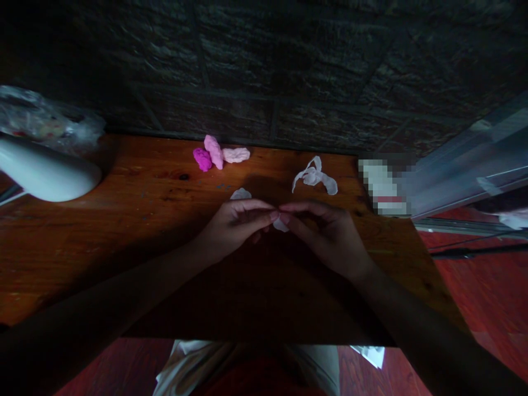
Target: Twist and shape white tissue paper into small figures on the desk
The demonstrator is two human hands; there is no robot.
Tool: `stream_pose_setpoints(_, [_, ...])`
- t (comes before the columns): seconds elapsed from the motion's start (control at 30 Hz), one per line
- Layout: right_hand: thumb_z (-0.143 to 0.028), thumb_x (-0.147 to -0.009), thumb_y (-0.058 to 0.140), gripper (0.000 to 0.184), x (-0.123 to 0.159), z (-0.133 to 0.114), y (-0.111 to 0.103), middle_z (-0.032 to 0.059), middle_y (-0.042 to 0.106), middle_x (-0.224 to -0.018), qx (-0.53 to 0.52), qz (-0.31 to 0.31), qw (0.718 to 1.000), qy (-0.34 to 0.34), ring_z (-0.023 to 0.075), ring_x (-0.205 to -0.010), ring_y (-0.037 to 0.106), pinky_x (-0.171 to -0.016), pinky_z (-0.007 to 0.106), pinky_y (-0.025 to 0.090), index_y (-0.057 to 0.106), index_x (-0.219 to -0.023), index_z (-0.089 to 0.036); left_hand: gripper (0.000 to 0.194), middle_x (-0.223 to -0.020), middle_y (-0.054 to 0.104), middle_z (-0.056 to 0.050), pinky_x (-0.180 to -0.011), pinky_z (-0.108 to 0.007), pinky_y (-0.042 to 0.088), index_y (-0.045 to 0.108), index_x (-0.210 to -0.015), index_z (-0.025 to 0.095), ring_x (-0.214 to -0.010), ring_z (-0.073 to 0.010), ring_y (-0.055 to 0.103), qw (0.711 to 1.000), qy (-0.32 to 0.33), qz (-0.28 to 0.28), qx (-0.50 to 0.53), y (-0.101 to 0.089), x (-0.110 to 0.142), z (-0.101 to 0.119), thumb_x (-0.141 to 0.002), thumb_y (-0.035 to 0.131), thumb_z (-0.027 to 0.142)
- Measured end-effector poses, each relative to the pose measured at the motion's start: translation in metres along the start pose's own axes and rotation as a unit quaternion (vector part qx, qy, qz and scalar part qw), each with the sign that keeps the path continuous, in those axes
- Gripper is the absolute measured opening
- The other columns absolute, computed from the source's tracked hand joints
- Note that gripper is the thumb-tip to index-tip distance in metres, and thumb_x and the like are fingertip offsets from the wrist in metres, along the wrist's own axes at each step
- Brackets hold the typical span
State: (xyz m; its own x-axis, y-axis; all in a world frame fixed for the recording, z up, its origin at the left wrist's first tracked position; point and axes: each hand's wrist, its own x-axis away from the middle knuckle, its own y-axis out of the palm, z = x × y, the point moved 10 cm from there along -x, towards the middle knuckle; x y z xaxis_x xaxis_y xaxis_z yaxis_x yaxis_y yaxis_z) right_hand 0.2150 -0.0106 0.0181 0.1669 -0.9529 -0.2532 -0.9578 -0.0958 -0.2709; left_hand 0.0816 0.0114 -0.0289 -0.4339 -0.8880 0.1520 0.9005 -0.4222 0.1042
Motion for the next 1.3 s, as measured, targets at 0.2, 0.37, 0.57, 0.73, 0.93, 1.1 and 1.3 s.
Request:
stream_pose_setpoints(0.2, [-0.019, -0.088, 0.072, 0.012, -0.001, 0.004, 0.001, 0.0001, 0.082, -0.092, -0.019, -0.013, 1.0, 0.011, 0.0159, -0.084, 0.076, -0.078, 0.028, 0.063, 0.079, -0.097, -0.022, 0.024, -0.077, 0.071, -0.001, -0.049, -0.019, 0.043, 0.076, -0.094, 0.015, -0.055, -0.0076, 0.054, 1.0, 0.01, 0.0, 0.0, -0.001, -0.001, 0.0, -0.078, 0.08, 0.032])
stream_pose_setpoints(0.37, [-0.019, -0.087, 0.072, 0.013, -0.001, 0.005, -0.001, 0.0003, 0.082, -0.092, -0.017, -0.003, 1.0, 0.014, 0.0169, -0.086, 0.076, -0.081, 0.031, 0.063, 0.079, -0.097, -0.023, 0.02, -0.073, 0.069, 0.0, -0.048, -0.018, 0.043, 0.075, -0.09, 0.014, -0.054, -0.007, 0.054, 1.0, 0.014, -0.007, 0.01, 0.001, -0.001, 0.002, -0.08, 0.079, 0.032])
stream_pose_setpoints(0.57, [-0.019, -0.086, 0.073, 0.014, -0.001, 0.008, 0.001, 0.0001, 0.082, -0.093, -0.043, -0.01, 0.999, 0.029, 0.0165, -0.086, 0.076, -0.081, 0.03, 0.063, 0.079, -0.098, -0.024, 0.023, -0.075, 0.071, -0.001, -0.048, -0.019, 0.043, 0.076, -0.094, 0.016, -0.054, -0.0075, 0.055, 1.0, 0.017, 0.0, 0.007, -0.001, -0.001, 0.0, -0.078, 0.08, 0.031])
stream_pose_setpoints(0.73, [-0.021, -0.086, 0.074, 0.013, -0.001, 0.01, 0.0, 0.0002, 0.082, -0.093, -0.045, -0.002, 0.998, 0.034, 0.0171, -0.086, 0.076, -0.082, 0.032, 0.064, 0.079, -0.097, -0.024, 0.019, -0.079, 0.073, -0.002, -0.049, -0.019, 0.044, 0.076, -0.093, 0.015, -0.055, -0.0071, 0.056, 0.999, 0.033, -0.006, 0.016, 0.0, -0.001, 0.003, -0.077, 0.081, 0.025])
stream_pose_setpoints(0.93, [-0.02, -0.085, 0.075, 0.013, -0.001, 0.009, -0.002, 0.0005, 0.082, -0.095, -0.053, 0.001, 0.998, 0.03, 0.0169, -0.089, 0.076, -0.085, 0.031, 0.063, 0.079, -0.097, -0.024, 0.021, -0.077, 0.071, 0.0, -0.05, -0.018, 0.045, 0.077, -0.094, 0.016, -0.055, -0.007, 0.056, 1.0, 0.013, -0.005, 0.026, -0.002, -0.002, -0.002, -0.079, 0.081, 0.029])
stream_pose_setpoints(1.1, [-0.027, -0.087, 0.075, 0.013, -0.002, 0.011, -0.006, 0.001, 0.081, -0.096, -0.054, 0.009, 0.998, 0.042, 0.0169, -0.089, 0.076, -0.082, 0.029, 0.062, 0.079, -0.098, -0.024, 0.023, -0.08, 0.072, -0.002, -0.051, -0.019, 0.045, 0.078, -0.094, 0.016, -0.058, -0.0082, 0.057, 1.0, 0.013, 0.004, 0.022, -0.004, -0.003, -0.003, -0.077, 0.082, 0.03])
stream_pose_setpoints(1.3, [-0.036, -0.092, 0.07, 0.018, -0.002, 0.02, 0.0, 0.002, 0.081, -0.1, -0.074, -0.021, 0.993, 0.087, 0.0162, -0.091, 0.075, -0.084, 0.029, 0.062, 0.078, -0.101, -0.023, 0.022, -0.085, 0.074, -0.003, -0.051, -0.019, 0.046, 0.077, -0.095, 0.017, -0.059, -0.0081, 0.058, 0.999, 0.036, -0.011, 0.031, -0.002, -0.003, 0.002, -0.076, 0.082, 0.025])
